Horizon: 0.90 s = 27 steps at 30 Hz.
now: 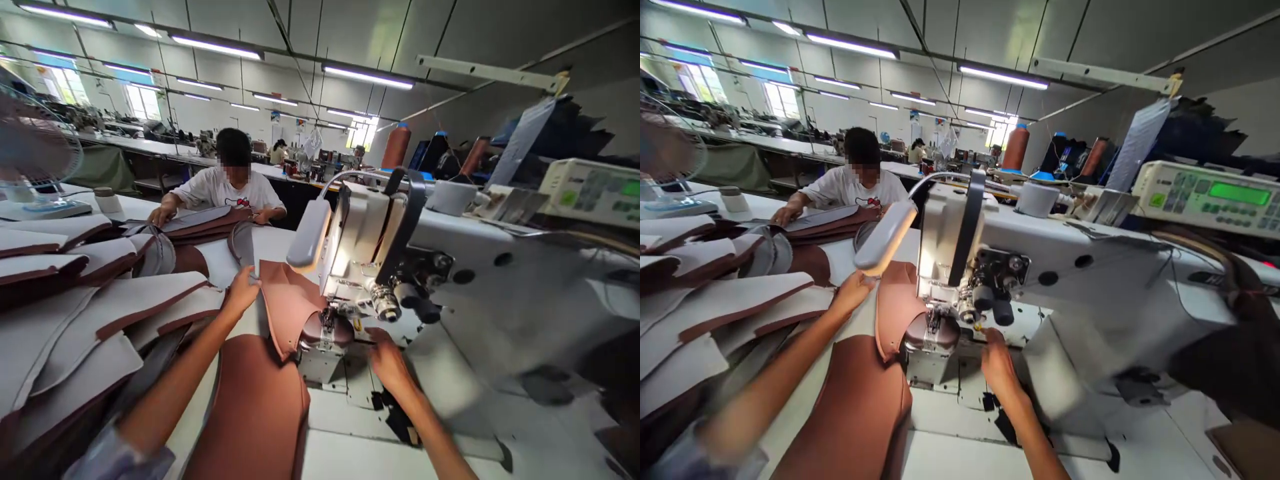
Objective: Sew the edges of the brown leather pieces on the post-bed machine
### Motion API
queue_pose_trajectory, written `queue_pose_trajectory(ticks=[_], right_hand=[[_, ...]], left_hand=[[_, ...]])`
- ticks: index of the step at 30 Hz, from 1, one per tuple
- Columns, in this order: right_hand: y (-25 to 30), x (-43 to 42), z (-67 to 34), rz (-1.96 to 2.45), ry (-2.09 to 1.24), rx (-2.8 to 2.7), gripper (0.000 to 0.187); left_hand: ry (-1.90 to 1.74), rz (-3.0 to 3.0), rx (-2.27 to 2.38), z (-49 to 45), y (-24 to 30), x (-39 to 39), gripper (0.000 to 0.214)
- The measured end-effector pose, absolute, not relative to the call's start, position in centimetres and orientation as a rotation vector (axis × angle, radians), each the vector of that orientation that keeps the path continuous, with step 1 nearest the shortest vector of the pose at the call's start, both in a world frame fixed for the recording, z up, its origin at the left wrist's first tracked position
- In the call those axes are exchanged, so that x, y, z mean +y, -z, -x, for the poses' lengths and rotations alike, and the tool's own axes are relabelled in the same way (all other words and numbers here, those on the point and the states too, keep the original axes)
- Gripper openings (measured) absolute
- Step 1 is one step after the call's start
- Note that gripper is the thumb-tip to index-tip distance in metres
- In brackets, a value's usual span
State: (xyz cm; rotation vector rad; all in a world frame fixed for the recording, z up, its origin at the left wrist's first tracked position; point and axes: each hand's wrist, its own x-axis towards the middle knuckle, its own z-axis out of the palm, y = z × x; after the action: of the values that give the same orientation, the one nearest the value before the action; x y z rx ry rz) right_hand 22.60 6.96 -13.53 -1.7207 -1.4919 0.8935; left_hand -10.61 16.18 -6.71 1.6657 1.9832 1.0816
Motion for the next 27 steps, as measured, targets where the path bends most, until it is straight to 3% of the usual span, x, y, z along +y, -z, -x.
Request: queue_pose_trajectory(ticks=[2, 3, 6, 8, 12, 15, 19, 24, 27], right_hand=[[13.5, 3.9, -21.3, 1.656, -1.132, -1.460, 0.023], [13.6, 2.6, -20.3, 1.604, -1.291, -1.433, 0.027], [14.5, -0.2, -15.8, 1.346, -1.729, -1.279, 0.056], [14.9, -1.0, -12.7, 1.134, -1.907, -1.155, 0.064], [14.7, -1.9, -9.2, 0.889, -2.102, -0.974, 0.053], [13.4, -3.0, -9.7, 0.805, -2.088, -0.923, 0.047], [11.0, -5.2, -12.6, 0.838, -1.936, -1.070, 0.042], [7.9, -7.5, -15.3, 1.437, -1.606, -1.409, 0.057], [6.2, -7.5, -15.6, 1.426, -1.755, -1.450, 0.039]], left_hand=[[-0.971, -1.697, 1.872, 10.8, 7.2, 12.6, 0.030], [-0.912, -1.699, 1.832, 10.9, 7.6, 10.8, 0.028], [-0.780, -1.624, 1.789, 10.7, 9.6, 6.1, 0.028], [-0.756, -1.550, 1.738, 10.0, 11.2, 3.9, 0.031], [-0.754, -1.400, 1.447, 7.9, 12.7, 0.6, 0.058], [-0.721, -1.257, 1.206, 6.5, 11.3, -1.9, 0.086], [-0.666, -1.056, 1.013, 5.5, 8.2, -3.6, 0.074], [-0.661, -1.081, 0.917, 4.6, 6.0, -2.7, 0.074], [-0.663, -1.291, 0.964, 3.2, 4.6, -2.4, 0.054]])
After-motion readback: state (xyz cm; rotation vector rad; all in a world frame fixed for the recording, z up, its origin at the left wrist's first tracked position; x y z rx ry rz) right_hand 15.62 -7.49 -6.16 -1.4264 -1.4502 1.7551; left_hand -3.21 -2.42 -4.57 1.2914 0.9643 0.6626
